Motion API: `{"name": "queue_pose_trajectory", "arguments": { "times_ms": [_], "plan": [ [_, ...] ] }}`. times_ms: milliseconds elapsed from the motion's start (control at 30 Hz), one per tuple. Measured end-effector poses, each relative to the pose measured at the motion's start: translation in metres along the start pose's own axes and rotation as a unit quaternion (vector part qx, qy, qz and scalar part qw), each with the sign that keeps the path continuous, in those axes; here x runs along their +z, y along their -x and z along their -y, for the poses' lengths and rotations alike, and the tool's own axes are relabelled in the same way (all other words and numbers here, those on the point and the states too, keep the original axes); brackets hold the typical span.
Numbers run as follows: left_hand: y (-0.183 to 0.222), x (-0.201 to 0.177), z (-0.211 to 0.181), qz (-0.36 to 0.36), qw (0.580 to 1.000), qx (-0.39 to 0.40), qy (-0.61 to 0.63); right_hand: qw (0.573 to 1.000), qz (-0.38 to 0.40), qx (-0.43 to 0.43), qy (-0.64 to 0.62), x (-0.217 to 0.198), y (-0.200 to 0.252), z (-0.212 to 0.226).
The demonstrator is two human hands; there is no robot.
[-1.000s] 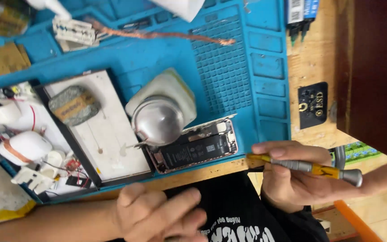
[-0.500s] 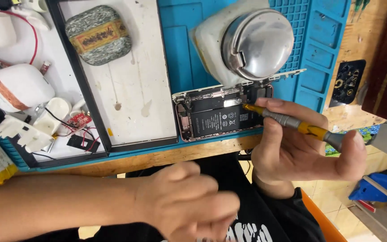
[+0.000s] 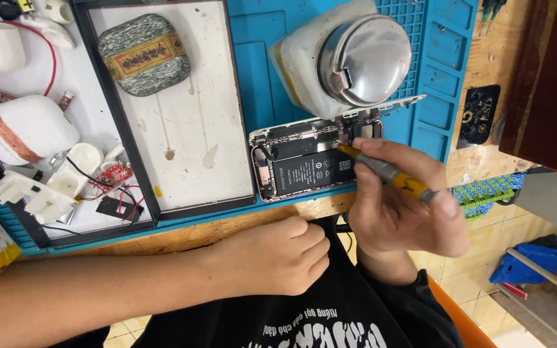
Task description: Repairing the internal components of a smartphone by unscrewing parts and applying liquid.
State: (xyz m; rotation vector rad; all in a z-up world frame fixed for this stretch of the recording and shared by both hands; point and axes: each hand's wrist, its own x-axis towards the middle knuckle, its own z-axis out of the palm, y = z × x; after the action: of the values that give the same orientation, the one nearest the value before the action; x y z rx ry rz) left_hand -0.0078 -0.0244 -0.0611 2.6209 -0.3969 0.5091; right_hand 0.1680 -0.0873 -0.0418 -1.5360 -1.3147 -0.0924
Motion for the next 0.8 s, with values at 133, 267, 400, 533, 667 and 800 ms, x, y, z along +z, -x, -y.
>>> {"name": "queue_pose_trajectory", "arguments": {
  "times_ms": [133,267,400,533,667,800],
  "plan": [
    [-0.002,-0.006,0.001,-0.016,1.000,-0.001,0.010,0.998,0.051,-0.032,0.020,-0.014,0.004,-0.001],
    [-0.003,-0.004,0.003,0.005,1.000,0.003,-0.003,0.998,0.051,-0.020,-0.036,-0.009,-0.009,0.003],
    [0.001,-0.002,0.000,-0.020,0.999,0.002,-0.027,0.997,0.042,-0.036,-0.045,-0.008,-0.009,-0.001],
    [0.003,0.003,-0.001,-0.049,0.998,0.012,-0.042,0.997,0.056,-0.032,-0.049,-0.009,-0.007,0.002],
    [-0.001,-0.010,-0.006,-0.085,0.996,0.017,-0.017,0.997,0.019,-0.027,-0.076,-0.007,-0.006,0.002],
    [-0.008,-0.096,-0.005,-0.176,0.972,-0.050,-0.146,0.997,0.029,-0.024,-0.074,-0.007,-0.006,0.007]
  ]
}}
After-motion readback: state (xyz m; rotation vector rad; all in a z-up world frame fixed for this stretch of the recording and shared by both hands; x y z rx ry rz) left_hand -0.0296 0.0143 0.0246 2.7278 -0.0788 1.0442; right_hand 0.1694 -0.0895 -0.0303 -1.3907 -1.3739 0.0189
